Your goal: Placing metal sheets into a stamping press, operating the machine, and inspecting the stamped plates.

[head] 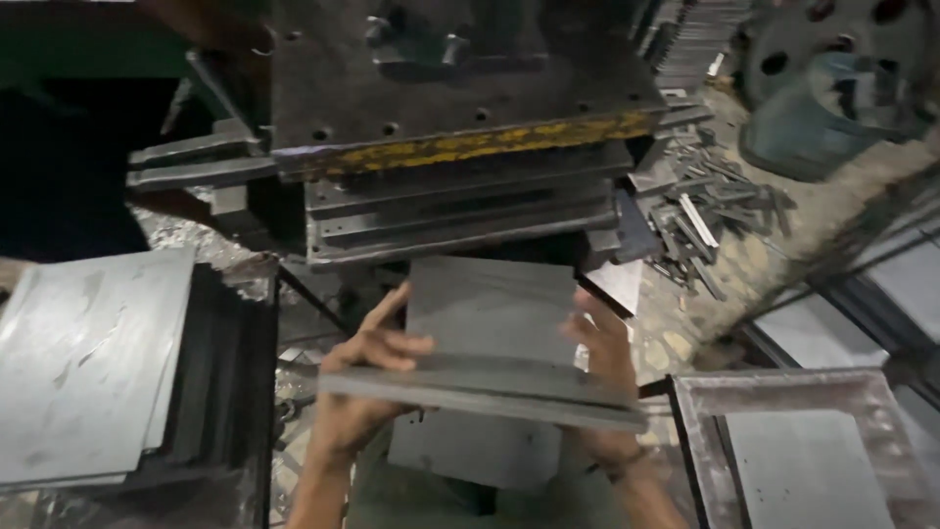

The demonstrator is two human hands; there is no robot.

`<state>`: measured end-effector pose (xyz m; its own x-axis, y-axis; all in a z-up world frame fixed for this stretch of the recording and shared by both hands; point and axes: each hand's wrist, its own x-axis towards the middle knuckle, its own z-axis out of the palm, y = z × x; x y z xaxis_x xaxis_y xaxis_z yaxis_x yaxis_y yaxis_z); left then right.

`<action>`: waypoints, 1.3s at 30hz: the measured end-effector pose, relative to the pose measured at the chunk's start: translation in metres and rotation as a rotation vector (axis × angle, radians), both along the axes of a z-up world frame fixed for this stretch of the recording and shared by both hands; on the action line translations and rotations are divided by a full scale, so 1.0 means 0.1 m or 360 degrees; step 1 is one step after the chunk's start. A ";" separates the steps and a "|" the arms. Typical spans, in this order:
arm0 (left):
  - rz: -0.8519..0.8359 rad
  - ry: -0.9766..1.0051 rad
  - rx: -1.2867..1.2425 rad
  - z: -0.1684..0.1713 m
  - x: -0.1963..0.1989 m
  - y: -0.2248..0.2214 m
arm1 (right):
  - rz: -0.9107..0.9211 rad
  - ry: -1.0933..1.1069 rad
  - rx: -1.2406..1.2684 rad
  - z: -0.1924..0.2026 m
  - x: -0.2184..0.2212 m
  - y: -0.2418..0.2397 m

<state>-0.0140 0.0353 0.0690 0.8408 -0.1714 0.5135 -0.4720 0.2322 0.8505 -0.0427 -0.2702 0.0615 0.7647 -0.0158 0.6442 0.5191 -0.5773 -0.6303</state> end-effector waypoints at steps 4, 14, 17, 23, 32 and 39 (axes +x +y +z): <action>0.0052 -0.0066 0.0107 -0.05 -0.09 0.01 | 0.0310 0.0061 0.0151 -0.61 -0.06 -0.18; 0.0518 0.1347 0.0322 0.28 -0.24 -0.83 | -0.0380 0.1019 0.0843 -0.42 -0.83 -0.22; 0.0441 0.1914 0.0375 0.66 -0.23 -1.59 | -0.0755 0.1397 0.1085 -0.10 -1.03 -0.70; -0.0396 0.2247 -0.0077 -0.03 -0.52 -3.10 | -0.1291 0.1803 0.0702 0.18 -1.53 -2.33; -0.0958 0.2452 -0.0333 -0.41 -1.08 -4.89 | -0.1582 0.1993 0.0147 0.41 -2.04 -4.17; -0.0603 0.2053 0.0932 -1.04 -0.90 -4.62 | -0.1682 0.1520 -0.0592 -1.85 -2.55 -4.53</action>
